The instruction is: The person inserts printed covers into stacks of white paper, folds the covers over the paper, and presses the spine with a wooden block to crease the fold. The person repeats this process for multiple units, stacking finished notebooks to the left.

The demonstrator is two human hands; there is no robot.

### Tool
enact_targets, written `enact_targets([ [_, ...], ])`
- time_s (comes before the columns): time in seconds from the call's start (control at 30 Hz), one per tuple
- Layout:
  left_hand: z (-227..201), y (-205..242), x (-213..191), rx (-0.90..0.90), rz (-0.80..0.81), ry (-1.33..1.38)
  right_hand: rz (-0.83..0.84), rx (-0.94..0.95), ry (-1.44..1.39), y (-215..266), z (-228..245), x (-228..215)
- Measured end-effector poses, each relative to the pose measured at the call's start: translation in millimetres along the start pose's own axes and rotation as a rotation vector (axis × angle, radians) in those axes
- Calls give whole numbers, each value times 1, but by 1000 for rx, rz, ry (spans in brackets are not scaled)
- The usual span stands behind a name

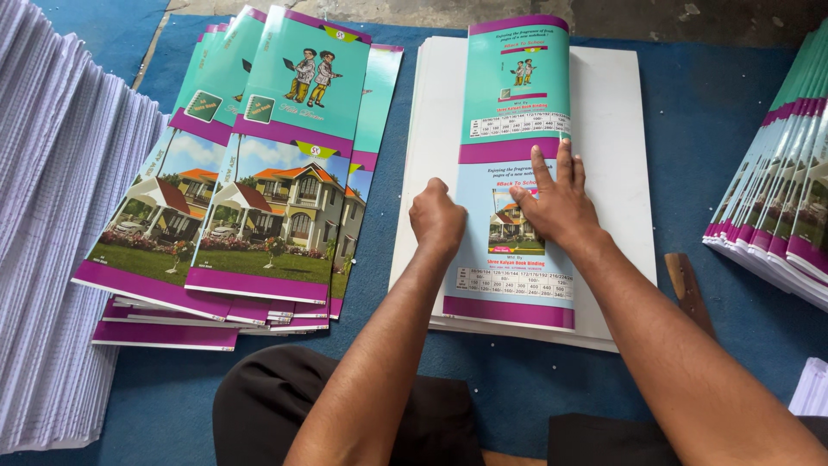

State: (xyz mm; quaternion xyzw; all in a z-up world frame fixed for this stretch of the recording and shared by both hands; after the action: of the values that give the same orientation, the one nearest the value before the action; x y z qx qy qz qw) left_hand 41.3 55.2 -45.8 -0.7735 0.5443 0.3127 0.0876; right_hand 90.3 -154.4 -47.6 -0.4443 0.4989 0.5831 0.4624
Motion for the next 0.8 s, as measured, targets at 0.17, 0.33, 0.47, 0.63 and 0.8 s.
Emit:
enact_targets([
  [0.17,-5,3,3,94,4,-12,18,14,42,1,4,0],
  [0.33,-11,3,11,200,81,-114,29,23,49,0,3,2],
  [0.47,-23,-9,32,360,206,-481,-37,-27,108,-2,0,10],
  [0.63,-34,-18,46,547,275,-590,-93,-49,202,-7,-3,22],
  [0.8,-44,-20,45,412,475,-653,-47,-50,187,-9,-9,29],
])
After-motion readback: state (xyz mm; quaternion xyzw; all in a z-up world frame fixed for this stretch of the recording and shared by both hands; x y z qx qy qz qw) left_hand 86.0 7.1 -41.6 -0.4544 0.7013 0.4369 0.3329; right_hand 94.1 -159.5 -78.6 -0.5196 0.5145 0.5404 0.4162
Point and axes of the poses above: each hand's wrist, its own y-axis away from the middle knuckle, its own x-axis out of the palm, z = x × y, the point moved 4 cm from there along -y, towards the middle knuckle, and after that the axes turned 8 degrees about y, right-handed, at the moved point
